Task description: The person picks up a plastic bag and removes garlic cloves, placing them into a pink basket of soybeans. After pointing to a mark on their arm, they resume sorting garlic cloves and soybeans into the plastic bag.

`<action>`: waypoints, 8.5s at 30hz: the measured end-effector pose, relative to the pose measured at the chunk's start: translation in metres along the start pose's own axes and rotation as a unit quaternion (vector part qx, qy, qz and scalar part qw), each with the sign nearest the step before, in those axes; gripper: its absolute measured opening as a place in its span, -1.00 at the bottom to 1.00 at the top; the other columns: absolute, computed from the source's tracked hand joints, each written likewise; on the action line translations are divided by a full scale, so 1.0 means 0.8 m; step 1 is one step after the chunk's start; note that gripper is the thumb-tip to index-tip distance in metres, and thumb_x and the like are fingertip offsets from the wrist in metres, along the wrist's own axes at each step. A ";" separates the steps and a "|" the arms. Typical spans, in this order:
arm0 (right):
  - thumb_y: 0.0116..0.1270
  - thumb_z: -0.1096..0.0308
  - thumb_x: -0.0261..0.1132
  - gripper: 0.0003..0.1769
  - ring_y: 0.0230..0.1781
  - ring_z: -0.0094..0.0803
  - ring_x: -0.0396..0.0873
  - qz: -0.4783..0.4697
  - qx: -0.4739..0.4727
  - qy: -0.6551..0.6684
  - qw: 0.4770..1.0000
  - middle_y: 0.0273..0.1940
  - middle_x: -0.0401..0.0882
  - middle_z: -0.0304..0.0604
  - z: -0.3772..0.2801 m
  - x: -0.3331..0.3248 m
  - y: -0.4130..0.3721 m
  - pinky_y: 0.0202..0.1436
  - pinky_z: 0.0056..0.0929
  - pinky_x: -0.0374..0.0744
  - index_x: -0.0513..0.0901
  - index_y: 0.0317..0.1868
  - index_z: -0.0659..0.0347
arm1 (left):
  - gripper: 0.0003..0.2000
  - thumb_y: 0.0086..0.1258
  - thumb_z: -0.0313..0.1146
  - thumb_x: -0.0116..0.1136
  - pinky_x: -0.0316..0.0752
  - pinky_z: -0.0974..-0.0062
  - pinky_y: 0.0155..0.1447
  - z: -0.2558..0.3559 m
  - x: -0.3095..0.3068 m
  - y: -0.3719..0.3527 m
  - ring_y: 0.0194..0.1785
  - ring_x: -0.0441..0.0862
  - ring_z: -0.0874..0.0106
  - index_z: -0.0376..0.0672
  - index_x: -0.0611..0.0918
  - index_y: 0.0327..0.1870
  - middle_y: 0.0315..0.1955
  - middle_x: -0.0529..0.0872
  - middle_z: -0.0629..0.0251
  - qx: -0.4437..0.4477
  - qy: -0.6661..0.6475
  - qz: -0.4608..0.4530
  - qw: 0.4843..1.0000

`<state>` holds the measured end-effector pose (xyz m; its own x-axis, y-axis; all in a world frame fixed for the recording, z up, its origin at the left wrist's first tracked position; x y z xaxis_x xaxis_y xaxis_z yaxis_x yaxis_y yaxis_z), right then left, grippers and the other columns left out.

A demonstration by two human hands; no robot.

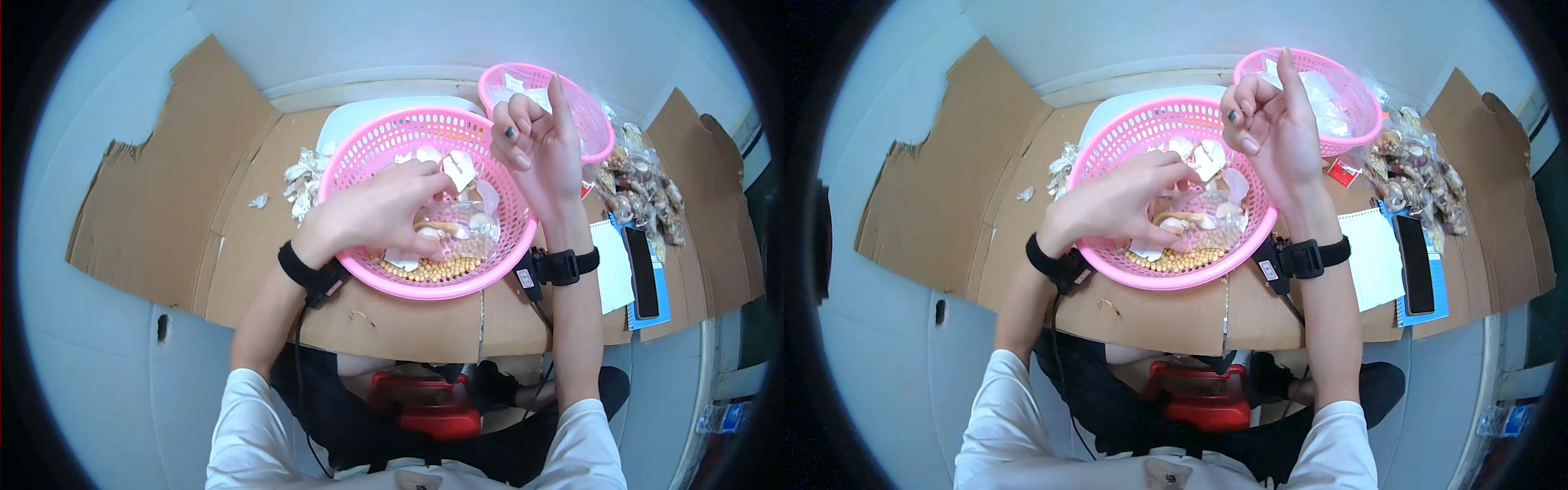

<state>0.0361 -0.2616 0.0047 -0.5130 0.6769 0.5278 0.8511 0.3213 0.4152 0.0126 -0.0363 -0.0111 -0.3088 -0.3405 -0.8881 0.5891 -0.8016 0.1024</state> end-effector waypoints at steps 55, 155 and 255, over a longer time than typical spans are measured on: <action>0.19 0.41 0.45 -0.87 -0.33 -0.13 0.74 -0.260 0.228 -0.696 0.629 -0.39 0.75 0.02 0.042 0.032 -0.047 -0.15 -0.21 0.66 0.75 -0.34 0.33 | -0.46 0.56 -0.19 0.31 0.61 0.35 0.13 -0.039 -0.012 -0.018 0.06 0.68 0.43 -0.38 0.42 0.35 -0.04 0.72 0.12 -0.118 -0.133 0.225 0.958; 0.54 0.36 0.35 -0.81 -0.29 -0.76 0.50 -0.106 0.037 -0.458 0.882 -0.24 0.62 -0.38 0.033 0.031 -0.024 -0.25 -0.68 0.48 0.72 0.01 0.31 | -0.24 0.36 -0.27 0.47 0.60 0.29 0.36 -0.037 -0.009 -0.032 0.21 0.70 0.36 -0.29 0.40 0.54 0.11 0.73 0.15 -0.060 -0.268 0.108 0.956; 0.31 0.48 0.39 -0.92 -0.29 -0.18 0.71 -0.284 0.209 -0.647 0.677 -0.37 0.70 -0.04 0.054 0.041 -0.037 -0.12 -0.22 0.65 0.71 -0.23 0.32 | -0.48 0.62 -0.31 0.25 0.54 0.45 0.28 -0.040 -0.006 -0.031 0.19 0.64 0.51 -0.29 0.41 0.49 0.15 0.71 0.25 -0.068 -0.294 0.182 0.936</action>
<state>-0.0011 -0.2204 -0.0223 -0.4737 0.2929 -0.8306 0.6539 0.7487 -0.1089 0.0233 0.0012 -0.0238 -0.4034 -0.8225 -0.4010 0.8123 -0.5236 0.2570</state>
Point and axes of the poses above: each hand's wrist, its own y-axis towards the middle knuckle, its own x-axis out of the palm, z = x × y, the point moved 1 cm from there along y, towards the middle knuckle
